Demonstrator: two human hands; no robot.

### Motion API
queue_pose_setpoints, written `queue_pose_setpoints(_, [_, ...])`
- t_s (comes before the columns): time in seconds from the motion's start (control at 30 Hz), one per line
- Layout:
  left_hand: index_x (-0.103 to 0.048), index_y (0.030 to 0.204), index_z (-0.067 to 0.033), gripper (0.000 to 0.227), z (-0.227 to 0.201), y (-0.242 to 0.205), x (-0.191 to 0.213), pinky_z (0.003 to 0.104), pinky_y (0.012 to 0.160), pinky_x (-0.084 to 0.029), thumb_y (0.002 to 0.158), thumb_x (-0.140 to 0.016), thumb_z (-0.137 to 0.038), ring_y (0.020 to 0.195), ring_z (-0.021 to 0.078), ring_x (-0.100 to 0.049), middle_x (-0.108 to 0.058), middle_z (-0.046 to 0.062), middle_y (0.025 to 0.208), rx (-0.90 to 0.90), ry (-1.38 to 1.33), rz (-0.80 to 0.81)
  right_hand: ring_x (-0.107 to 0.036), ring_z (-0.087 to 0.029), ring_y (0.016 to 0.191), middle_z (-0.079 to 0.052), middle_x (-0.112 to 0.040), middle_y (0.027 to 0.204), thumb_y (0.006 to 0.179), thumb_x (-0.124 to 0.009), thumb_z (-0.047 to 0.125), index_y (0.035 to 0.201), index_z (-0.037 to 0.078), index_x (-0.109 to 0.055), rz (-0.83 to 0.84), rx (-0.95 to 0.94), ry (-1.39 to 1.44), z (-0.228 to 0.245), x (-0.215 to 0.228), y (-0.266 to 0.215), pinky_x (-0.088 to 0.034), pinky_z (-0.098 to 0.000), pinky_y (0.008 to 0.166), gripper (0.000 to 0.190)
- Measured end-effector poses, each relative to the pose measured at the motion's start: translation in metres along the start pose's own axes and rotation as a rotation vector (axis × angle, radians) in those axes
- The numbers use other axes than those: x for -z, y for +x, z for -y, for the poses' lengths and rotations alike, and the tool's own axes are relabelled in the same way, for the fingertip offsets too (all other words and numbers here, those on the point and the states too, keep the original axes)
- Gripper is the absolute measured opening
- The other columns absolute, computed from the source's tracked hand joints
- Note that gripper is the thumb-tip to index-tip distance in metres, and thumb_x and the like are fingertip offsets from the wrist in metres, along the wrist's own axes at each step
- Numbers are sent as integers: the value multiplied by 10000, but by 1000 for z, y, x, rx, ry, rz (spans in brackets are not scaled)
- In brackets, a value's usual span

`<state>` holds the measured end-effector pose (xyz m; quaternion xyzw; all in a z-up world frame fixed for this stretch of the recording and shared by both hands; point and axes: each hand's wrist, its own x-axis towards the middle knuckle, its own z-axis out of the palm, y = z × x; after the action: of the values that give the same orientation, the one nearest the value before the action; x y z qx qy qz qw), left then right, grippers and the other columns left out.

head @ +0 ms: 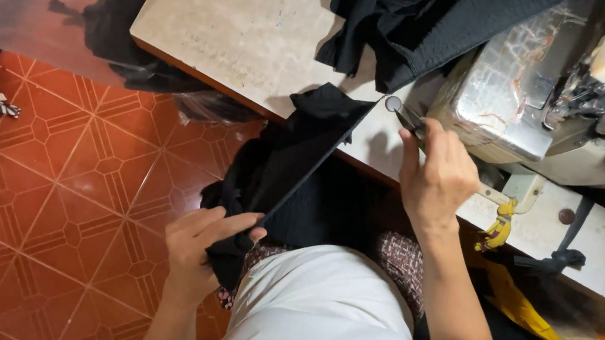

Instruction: The person uses scissors to trim the edges of a black fabric garment. They then place the garment on a sewing machine and begin to sew the fabric.

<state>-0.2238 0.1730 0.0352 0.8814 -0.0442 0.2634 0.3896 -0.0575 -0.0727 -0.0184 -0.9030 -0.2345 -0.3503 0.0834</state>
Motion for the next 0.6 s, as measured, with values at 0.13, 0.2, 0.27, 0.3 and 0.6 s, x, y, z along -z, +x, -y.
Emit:
queue_pose_setpoints(0.13, [-723,873,-72,164,-3,3,0,264,458,-298,861,-689,-232,446,108,-411,-502,9,566,-40,18,-19,-499,-93,512,-18,-584,703,1058,-481,393,1013,64,-612,-63,-16,31,13,-19,15,-350,-249,406,357])
queue_pose_setpoints(0.2, [-715,853,-111,153,-7,3,3,258,469,-262,862,-681,-260,474,112,-335,-386,-7,581,22,72,-13,-550,-180,572,-55,-575,762,1066,-455,329,1021,43,-606,-52,10,80,21,-18,22,-368,-289,452,326])
queue_pose_setpoints(0.27, [-707,852,-152,144,9,-17,3,249,590,-371,824,-710,-293,647,131,-473,-489,2,746,117,43,-58,-560,-188,590,-51,-595,783,1065,-469,302,1037,48,-607,-59,-23,127,22,-19,20,-359,-294,458,291])
queue_pose_setpoints(0.3, [-700,851,-193,153,16,-27,3,238,712,-480,786,-739,-326,820,147,-610,-592,10,911,216,13,-98,-571,-196,608,-48,-616,805,1063,-482,275,1052,52,-609,-60,-57,174,22,-19,19,-349,-299,464,257])
queue_pose_setpoints(0.6, [-472,892,-143,291,44,-32,21,219,596,-462,871,-677,-350,598,154,-593,-547,66,693,226,-301,-436,-555,-332,403,-151,-422,917,869,-473,-42,1040,27,-488,329,-415,-80,14,-124,43,-467,-423,323,185])
